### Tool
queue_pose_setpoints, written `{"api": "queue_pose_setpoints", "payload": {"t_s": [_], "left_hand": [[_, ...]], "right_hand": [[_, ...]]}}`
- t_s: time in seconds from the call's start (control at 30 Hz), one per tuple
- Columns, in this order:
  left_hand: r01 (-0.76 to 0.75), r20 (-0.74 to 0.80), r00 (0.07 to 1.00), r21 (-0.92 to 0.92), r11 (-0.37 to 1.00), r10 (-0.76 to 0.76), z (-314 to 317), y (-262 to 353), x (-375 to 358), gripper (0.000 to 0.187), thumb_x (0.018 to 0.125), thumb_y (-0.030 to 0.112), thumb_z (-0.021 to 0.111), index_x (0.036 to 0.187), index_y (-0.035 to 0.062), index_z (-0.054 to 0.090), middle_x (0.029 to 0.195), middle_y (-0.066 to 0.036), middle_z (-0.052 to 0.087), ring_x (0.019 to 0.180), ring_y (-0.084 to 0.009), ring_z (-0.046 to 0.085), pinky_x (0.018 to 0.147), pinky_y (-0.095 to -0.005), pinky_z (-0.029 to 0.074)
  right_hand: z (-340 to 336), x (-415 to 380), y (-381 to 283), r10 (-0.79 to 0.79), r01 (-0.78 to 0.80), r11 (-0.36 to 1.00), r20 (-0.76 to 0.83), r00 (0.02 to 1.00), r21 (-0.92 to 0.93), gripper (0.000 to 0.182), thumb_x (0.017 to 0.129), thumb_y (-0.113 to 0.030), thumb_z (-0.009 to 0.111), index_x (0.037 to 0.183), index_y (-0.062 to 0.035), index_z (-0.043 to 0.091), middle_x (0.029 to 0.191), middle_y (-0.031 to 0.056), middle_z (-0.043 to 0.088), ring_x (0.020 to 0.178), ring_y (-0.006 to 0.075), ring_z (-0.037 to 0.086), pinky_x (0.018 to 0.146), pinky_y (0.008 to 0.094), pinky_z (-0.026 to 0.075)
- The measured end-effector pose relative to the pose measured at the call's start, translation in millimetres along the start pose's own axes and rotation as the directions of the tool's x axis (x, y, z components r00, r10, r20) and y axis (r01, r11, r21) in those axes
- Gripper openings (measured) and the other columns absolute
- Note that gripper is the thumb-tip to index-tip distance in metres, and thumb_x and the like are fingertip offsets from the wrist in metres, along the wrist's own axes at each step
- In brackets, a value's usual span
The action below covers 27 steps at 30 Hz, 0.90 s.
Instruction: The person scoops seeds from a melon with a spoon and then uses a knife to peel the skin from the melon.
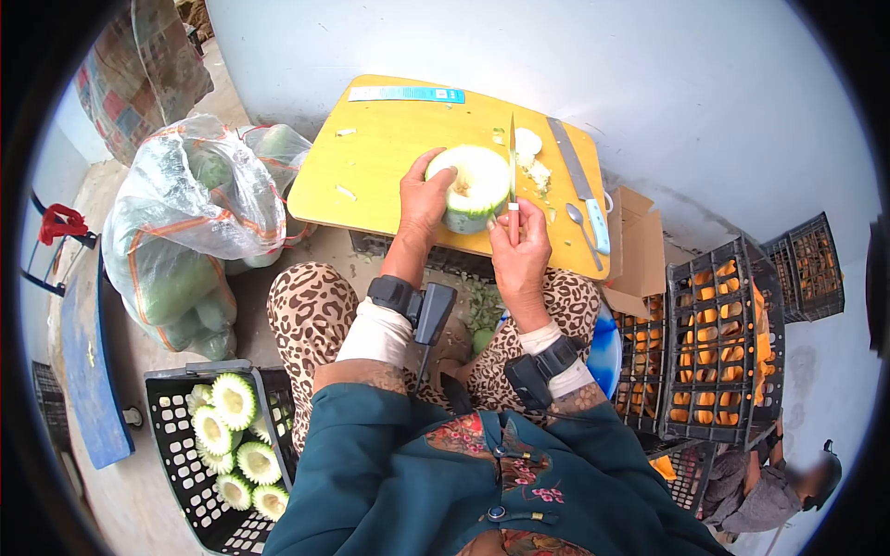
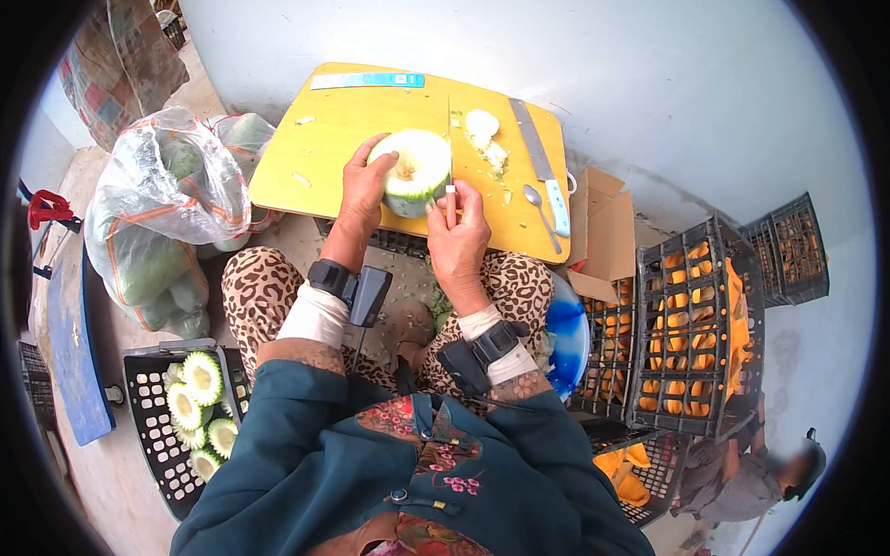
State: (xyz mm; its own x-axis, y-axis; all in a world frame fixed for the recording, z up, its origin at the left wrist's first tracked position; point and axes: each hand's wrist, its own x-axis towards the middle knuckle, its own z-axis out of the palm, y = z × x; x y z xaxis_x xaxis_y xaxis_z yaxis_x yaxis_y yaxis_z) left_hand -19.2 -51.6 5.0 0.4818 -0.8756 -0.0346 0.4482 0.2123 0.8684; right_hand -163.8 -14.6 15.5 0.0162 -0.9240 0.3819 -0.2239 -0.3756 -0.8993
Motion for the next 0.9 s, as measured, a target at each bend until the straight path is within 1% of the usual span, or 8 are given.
{"api": "queue_pose_setpoints", "payload": {"t_s": [0.2, 0.33, 0.43, 0.47, 0.57, 0.67, 0.77, 0.9], "left_hand": [[0.028, 0.002, 1.0, -0.037, 0.999, -0.028, -2.5, 2.3, 1.6, 0.037, 0.079, 0.004, 0.061, 0.116, 0.0005, 0.06, 0.104, -0.01, 0.065, 0.09, -0.0167, 0.062, 0.078, -0.0289, 0.051], [0.037, 0.024, 0.999, -0.016, 0.999, -0.036, -5.6, 2.6, 4.5, 0.04, 0.079, 0.004, 0.062, 0.119, 0.0009, 0.06, 0.104, -0.011, 0.065, 0.089, -0.0167, 0.062, 0.078, -0.0287, 0.051], [0.05, 0.068, 0.996, 0.039, 0.998, -0.053, -5.2, 4.9, 4.9, 0.041, 0.081, 0.005, 0.063, 0.121, 0.0004, 0.058, 0.105, -0.011, 0.064, 0.09, -0.0166, 0.062, 0.078, -0.0277, 0.051], [0.054, 0.088, 0.994, 0.055, 0.997, -0.059, -4.5, 6.7, 4.1, 0.042, 0.081, 0.005, 0.064, 0.122, 0.0001, 0.057, 0.105, -0.01, 0.064, 0.09, -0.0165, 0.062, 0.078, -0.0272, 0.051], [0.066, 0.104, 0.992, 0.053, 0.996, -0.071, -3.6, 9.3, 3.2, 0.042, 0.082, 0.008, 0.066, 0.123, -0.0001, 0.057, 0.106, -0.011, 0.064, 0.092, -0.0165, 0.061, 0.08, -0.0273, 0.05], [0.056, 0.063, 0.996, 0.055, 0.997, -0.059, -3.1, 9.9, 1.6, 0.042, 0.084, 0.013, 0.068, 0.123, -0.0003, 0.057, 0.109, -0.011, 0.063, 0.094, -0.0168, 0.06, 0.081, -0.0271, 0.049], [0.031, -0.065, 0.998, 0.116, 0.993, -0.023, 0.5, 7.3, -2.2, 0.047, 0.085, 0.022, 0.068, 0.123, -0.0023, 0.055, 0.112, -0.014, 0.061, 0.098, -0.0183, 0.059, 0.084, -0.0295, 0.048], [-0.035, -0.104, 0.994, 0.072, 0.997, 0.042, 1.6, -2.4, -7.2, 0.05, 0.087, 0.028, 0.066, 0.123, -0.0044, 0.053, 0.115, -0.017, 0.059, 0.102, -0.0206, 0.057, 0.088, -0.0317, 0.046]], "right_hand": [[-2.1, -2.8, 13.5, -0.042, 0.041, 0.999, 0.062, 0.997, 0.022, 0.036, 0.084, -0.002, 0.066, 0.116, 0.0017, 0.051, 0.093, 0.0111, 0.062, 0.083, 0.0137, 0.06, 0.073, 0.0275, 0.05], [-18.1, -30.6, 14.0, -0.054, 0.038, 0.988, 0.108, 0.993, 0.15, 0.03, 0.089, -0.005, 0.061, 0.116, 0.003, 0.051, 0.09, 0.0091, 0.061, 0.078, 0.0115, 0.058, 0.07, 0.0259, 0.049], [-36.2, -47.5, 8.7, 0.107, -0.127, 0.975, 0.115, 0.988, 0.183, 0.028, 0.093, -0.007, 0.056, 0.118, 0.0042, 0.05, 0.087, 0.0072, 0.061, 0.073, 0.0103, 0.056, 0.067, 0.025, 0.048], [-40.8, -53.5, 3.9, 0.096, -0.111, 0.985, 0.116, 0.989, 0.129, 0.031, 0.096, -0.01, 0.05, 0.124, 0.0034, 0.049, 0.082, 0.0066, 0.06, 0.071, 0.01, 0.055, 0.065, 0.0246, 0.047], [-53.0, -66.4, -13.0, 0.102, -0.1, 0.995, 0.188, 0.977, -0.019, 0.035, 0.097, -0.01, 0.048, 0.13, 0.002, 0.047, 0.081, 0.007, 0.059, 0.072, 0.0104, 0.055, 0.066, 0.025, 0.047], [-54.6, -71.5, -13.0, 0.089, -0.088, 0.996, 0.202, 0.975, -0.013, 0.036, 0.096, -0.009, 0.047, 0.131, 0.0012, 0.048, 0.082, 0.008, 0.061, 0.073, 0.0112, 0.057, 0.067, 0.0255, 0.048], [-56.0, -71.5, -16.7, 0.091, -0.085, 0.996, 0.212, 0.973, -0.037, 0.035, 0.095, -0.007, 0.047, 0.129, 0.0016, 0.05, 0.085, 0.0092, 0.062, 0.075, 0.0119, 0.058, 0.069, 0.026, 0.048], [-55.0, -75.8, -19.6, 0.071, -0.069, 0.998, 0.211, 0.975, -0.016, 0.036, 0.093, -0.002, 0.048, 0.129, 0.002, 0.05, 0.09, 0.0116, 0.063, 0.079, 0.0132, 0.06, 0.072, 0.0273, 0.05]]}}
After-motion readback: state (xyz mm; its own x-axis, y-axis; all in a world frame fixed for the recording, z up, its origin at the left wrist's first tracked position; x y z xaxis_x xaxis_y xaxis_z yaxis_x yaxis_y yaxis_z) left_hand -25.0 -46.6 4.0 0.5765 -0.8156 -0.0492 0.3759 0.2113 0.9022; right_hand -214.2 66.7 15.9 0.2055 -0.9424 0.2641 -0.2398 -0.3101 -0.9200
